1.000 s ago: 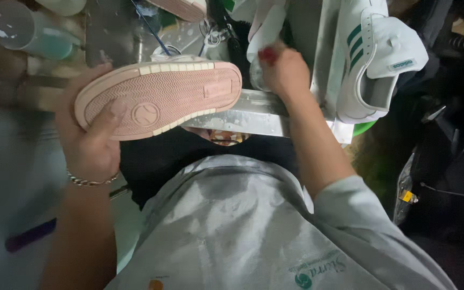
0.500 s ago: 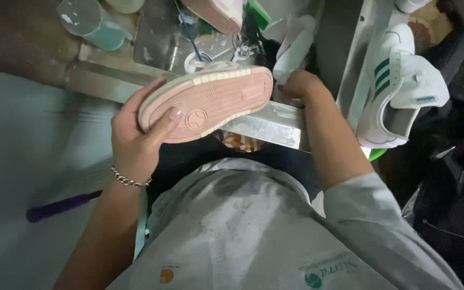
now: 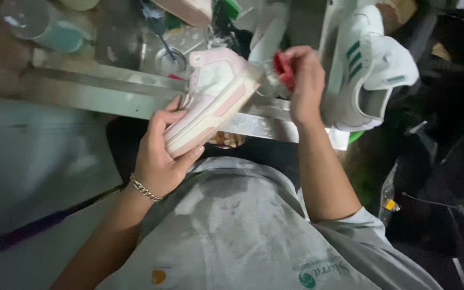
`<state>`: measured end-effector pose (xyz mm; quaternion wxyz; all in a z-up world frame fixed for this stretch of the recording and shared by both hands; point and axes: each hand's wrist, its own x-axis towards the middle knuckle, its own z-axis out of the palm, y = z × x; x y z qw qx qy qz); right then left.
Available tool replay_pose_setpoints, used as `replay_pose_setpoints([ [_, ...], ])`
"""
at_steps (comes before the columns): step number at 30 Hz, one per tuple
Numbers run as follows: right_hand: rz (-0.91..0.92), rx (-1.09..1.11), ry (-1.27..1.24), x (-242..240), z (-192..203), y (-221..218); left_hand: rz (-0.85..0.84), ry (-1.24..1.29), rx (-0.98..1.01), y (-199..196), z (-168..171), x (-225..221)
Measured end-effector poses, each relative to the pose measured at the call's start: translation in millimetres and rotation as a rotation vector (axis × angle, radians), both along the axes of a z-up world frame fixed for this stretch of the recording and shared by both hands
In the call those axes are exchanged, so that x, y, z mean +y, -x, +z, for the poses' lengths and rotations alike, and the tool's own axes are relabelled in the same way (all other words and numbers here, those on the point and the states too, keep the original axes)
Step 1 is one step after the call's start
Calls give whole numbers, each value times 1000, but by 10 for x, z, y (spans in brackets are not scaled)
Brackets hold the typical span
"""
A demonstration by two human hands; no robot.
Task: The person scrubs the sole and upper of a shoe with a brush and soapy water in a sink, rinses it under a faucet, and then scrubs the exterior and interior with a black brush.
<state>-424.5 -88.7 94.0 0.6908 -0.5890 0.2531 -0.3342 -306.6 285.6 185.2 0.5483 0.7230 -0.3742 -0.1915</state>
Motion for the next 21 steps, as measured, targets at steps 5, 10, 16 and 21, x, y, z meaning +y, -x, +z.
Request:
replay_pose_setpoints([
  [5,123,281,571,370,624,-244,31,95,-74,100,-28,-111],
  [10,333,2,854,945,971,-427,246,22,-192,258,-184,-256],
  [16,364,-235,845,-58,269,-567,386,6,-159,302,-119,-368],
  [21,263,-157,881,199,336,-629,416,-3,-99,238,-137,-413],
])
